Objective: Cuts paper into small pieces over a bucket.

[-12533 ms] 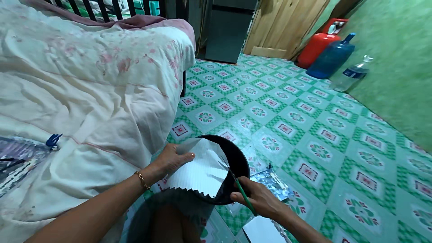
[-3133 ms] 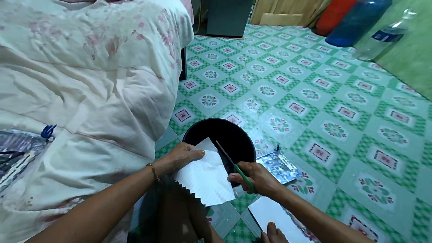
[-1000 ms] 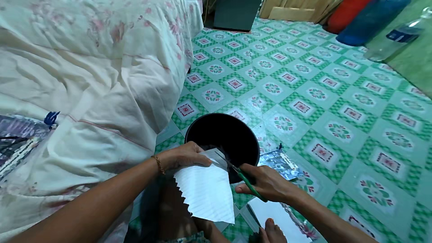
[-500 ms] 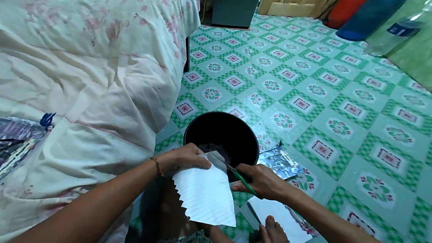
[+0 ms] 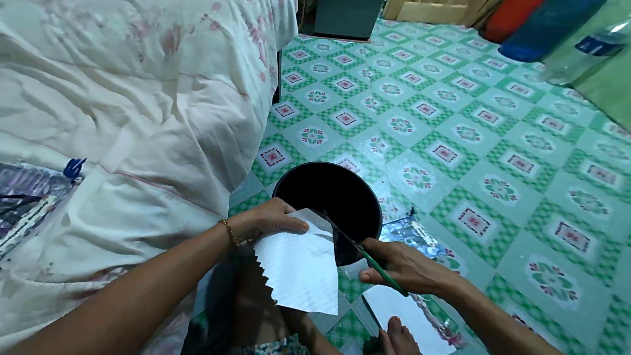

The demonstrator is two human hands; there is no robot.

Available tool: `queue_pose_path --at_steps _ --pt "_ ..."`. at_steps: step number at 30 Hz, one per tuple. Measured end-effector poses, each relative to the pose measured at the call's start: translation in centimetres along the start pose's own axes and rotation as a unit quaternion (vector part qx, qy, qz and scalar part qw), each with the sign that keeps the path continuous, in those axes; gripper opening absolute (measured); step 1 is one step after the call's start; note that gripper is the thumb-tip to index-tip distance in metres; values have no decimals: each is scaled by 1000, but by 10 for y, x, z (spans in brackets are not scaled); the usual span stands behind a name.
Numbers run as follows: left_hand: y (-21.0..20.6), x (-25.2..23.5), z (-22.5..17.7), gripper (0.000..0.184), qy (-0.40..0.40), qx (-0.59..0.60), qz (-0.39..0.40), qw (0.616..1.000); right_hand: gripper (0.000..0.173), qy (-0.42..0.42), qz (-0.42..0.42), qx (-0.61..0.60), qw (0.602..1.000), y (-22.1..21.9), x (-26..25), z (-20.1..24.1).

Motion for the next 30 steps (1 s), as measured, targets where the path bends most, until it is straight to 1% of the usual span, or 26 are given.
queue_pose_path --at_steps 2,7,10,15,18,20,22,24,30 --pt "1 0 -1 16 -5 5 -6 1000 79 0 0 20 1000 -1 1 0" --pt "-7 1 -3 16 13 -8 10 1000 76 8 -21 51 998 -5 -2 12" --pt "-7 1 -3 18 7 -20 8 1000 72 9 -29 68 997 -5 -4 15" --pt "-4 2 -3 19 -3 -15 9 1000 55 19 -76 68 995 -3 -2 17" --pt "-4 2 -2 19 -1 -10 11 1000 50 37 -91 71 993 -3 -2 17" --pt "-4 1 -2 18 4 -11 13 1000 50 31 -76 75 994 -4 -5 16" --pt "-6 1 -1 17 3 -9 20 1000 54 15 -51 78 996 -5 -7 18" --pt "-10 1 0 17 5 -13 30 999 57 16 -45 82 995 -7 -9 19" --pt "-11 -1 1 15 17 -21 24 999 52 63 -79 74 992 -10 -10 19"
Point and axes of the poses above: each hand's wrist, its own x-axis away from the middle knuckle, its own y-axis out of the back of the hand, z = x × y, the point moved 4 cm from there along -x, towards the middle knuckle, and after that the axes turned 4 degrees about z, right-handed, at the moved point
